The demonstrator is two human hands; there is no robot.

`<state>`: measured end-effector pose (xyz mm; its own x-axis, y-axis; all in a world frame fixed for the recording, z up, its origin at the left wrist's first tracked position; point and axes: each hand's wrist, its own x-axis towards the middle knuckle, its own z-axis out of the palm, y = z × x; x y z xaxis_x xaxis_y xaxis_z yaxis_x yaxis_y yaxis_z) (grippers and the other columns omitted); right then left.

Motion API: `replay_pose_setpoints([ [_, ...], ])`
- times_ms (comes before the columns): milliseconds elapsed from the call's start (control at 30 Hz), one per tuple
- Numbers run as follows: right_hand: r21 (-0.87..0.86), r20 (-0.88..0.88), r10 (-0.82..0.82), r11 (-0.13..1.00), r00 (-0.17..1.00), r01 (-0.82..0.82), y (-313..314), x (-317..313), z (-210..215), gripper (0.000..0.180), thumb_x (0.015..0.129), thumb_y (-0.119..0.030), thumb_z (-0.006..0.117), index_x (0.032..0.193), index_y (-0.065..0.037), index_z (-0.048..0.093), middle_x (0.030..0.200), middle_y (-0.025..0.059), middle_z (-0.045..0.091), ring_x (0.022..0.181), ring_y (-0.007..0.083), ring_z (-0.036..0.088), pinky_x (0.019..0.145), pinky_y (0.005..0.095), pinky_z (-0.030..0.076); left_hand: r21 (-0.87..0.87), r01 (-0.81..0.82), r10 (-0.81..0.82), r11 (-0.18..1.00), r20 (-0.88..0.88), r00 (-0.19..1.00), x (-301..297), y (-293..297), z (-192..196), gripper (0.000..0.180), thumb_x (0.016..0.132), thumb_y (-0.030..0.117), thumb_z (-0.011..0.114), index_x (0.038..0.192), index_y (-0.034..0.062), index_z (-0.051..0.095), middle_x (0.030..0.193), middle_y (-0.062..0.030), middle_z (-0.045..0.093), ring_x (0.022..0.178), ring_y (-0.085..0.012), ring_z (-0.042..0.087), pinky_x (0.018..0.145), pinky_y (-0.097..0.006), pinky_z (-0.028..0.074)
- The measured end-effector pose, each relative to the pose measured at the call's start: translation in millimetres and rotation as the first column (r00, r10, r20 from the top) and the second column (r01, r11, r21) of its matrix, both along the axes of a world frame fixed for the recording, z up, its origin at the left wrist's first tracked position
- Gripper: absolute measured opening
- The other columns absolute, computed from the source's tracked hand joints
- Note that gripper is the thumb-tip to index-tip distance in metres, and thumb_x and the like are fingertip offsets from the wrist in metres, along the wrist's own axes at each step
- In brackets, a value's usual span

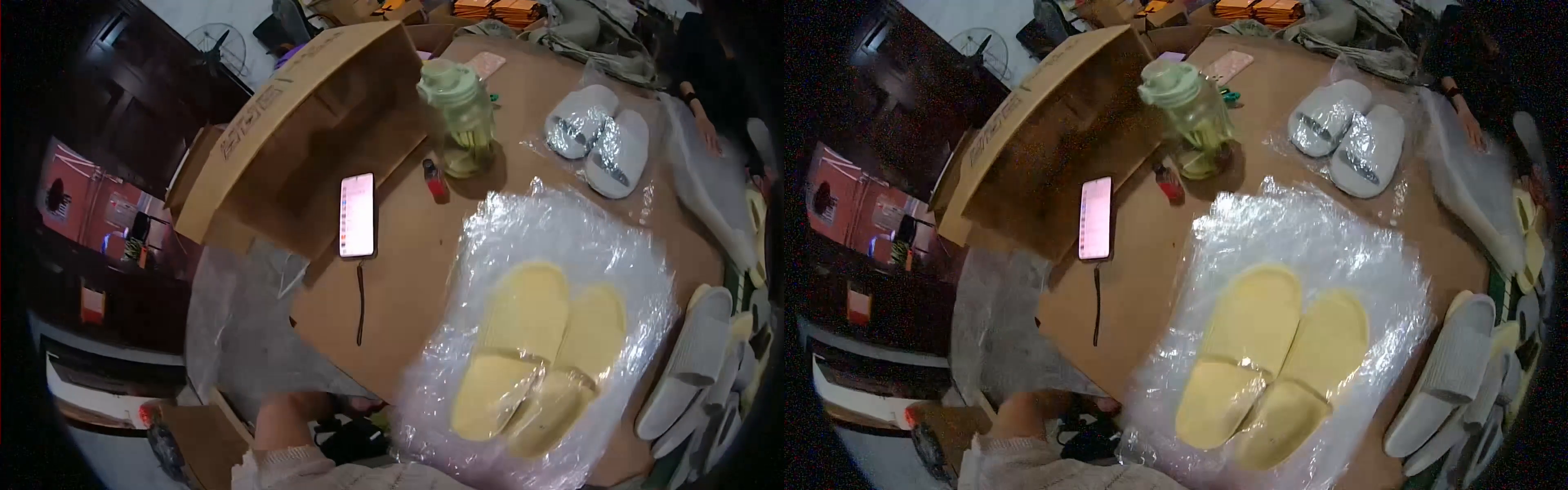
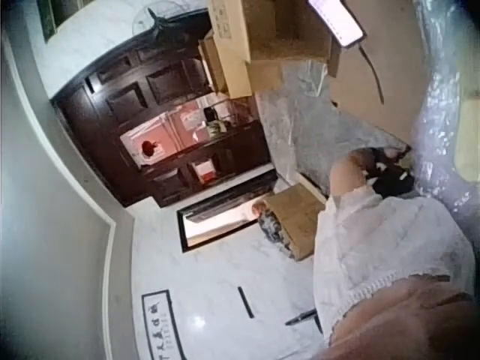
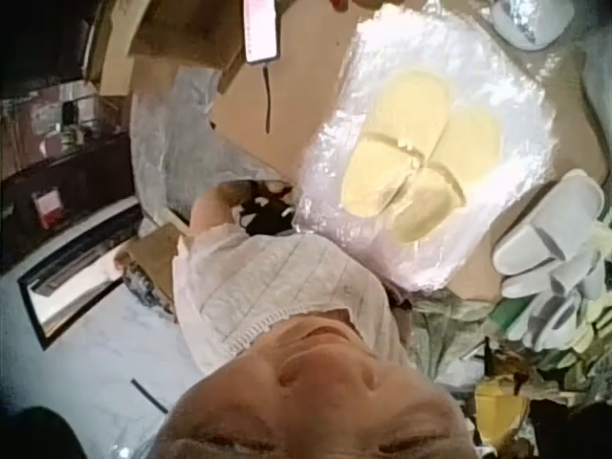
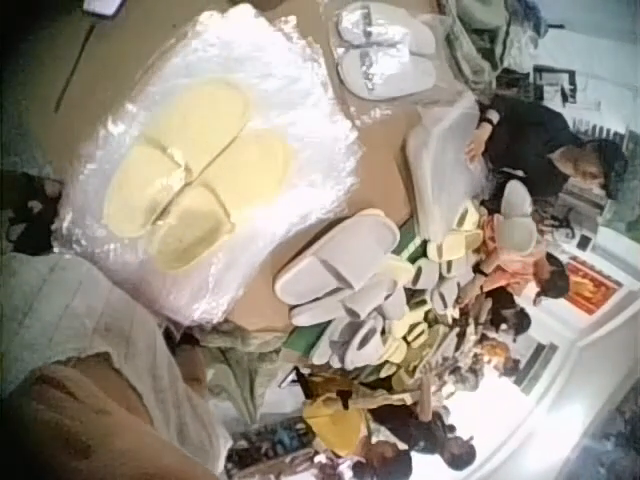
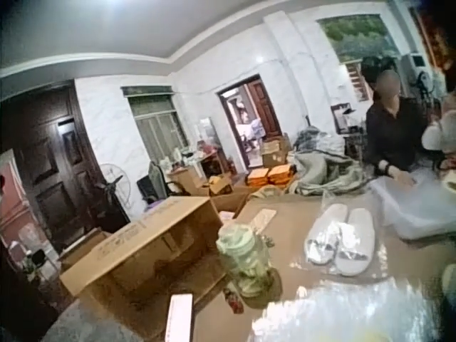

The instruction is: Packing manufactured sandals into plastic bags.

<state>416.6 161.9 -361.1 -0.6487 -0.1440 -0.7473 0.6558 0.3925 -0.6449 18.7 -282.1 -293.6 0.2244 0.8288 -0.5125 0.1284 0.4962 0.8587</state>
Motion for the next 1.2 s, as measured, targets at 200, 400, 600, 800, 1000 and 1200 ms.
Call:
replay_pose_setpoints([
  [200,-0.013,0.07,-0.189,0.982,0.979,0.19,38,5,16,0.033,0.093,-0.026,0.059,0.111,0.0,0.068,0.101,0.0183,0.071,0.094,0.0334,0.067,0.083,0.0439,0.053,-0.084,0.255,-0.263,0.963,-0.104,0.959,-47,13,49,0.042,0.103,0.037,0.049,0.137,0.0133,0.055,0.125,-0.0045,0.064,0.102,-0.0198,0.061,0.091,-0.035,0.05],
  [400,0.075,0.008,-0.545,0.836,0.838,0.543,32,13,19,0.034,0.091,-0.026,0.06,0.113,-0.001,0.068,0.104,0.0184,0.071,0.093,0.0348,0.066,0.083,0.0437,0.053,-0.121,0.616,-0.618,0.778,-0.321,0.717,-92,68,29,0.041,0.103,0.026,0.052,0.141,0.0114,0.051,0.125,-0.006,0.063,0.103,-0.0189,0.06,0.091,-0.035,0.048],
  [600,0.055,-0.003,-0.842,0.538,0.539,0.841,-97,89,5,0.036,0.09,-0.026,0.061,0.115,-0.001,0.068,0.106,0.0184,0.07,0.092,0.0363,0.065,0.083,0.0436,0.052,-0.312,0.516,-0.588,0.798,-0.215,0.78,-82,76,38,0.03,0.098,0.018,0.056,0.126,0.0068,0.052,0.109,-0.0077,0.06,0.093,-0.0177,0.057,0.084,-0.036,0.046],
  [800,0.676,-0.015,-0.474,0.644,0.88,0.358,-90,108,14,0.037,0.092,-0.03,0.06,0.112,0.001,0.066,0.114,0.0221,0.067,0.105,0.0372,0.064,0.093,0.0449,0.051,-0.153,0.021,-0.075,0.988,-0.352,0.933,-148,99,25,0.038,0.099,0.033,0.057,0.121,0.0038,0.068,0.118,-0.0051,0.066,0.11,-0.0183,0.059,0.096,-0.035,0.045],
  [1000,0.685,-0.441,-0.364,0.454,0.82,0.57,-117,27,301,0.045,0.089,-0.036,0.065,0.118,-0.001,0.065,0.112,0.0228,0.066,0.105,0.0404,0.062,0.088,0.049,0.051,-0.121,0.411,-0.389,0.903,-0.636,0.667,-50,137,299,0.054,0.091,0.054,0.061,0.105,0.0032,0.073,0.095,-0.0151,0.074,0.089,-0.0262,0.069,0.081,-0.036,0.052],
  [1200,0.389,-0.65,-0.507,0.417,0.566,0.821,-146,10,419,0.025,0.086,-0.026,0.07,0.098,-0.004,0.072,0.09,0.0132,0.07,0.081,0.0312,0.067,0.073,0.0396,0.053,0.474,0.332,-0.14,0.816,-0.395,0.908,1,133,407,0.033,0.092,0.026,0.07,0.117,0.0045,0.069,0.109,-0.0126,0.072,0.102,-0.0237,0.067,0.09,-0.034,0.051],
])
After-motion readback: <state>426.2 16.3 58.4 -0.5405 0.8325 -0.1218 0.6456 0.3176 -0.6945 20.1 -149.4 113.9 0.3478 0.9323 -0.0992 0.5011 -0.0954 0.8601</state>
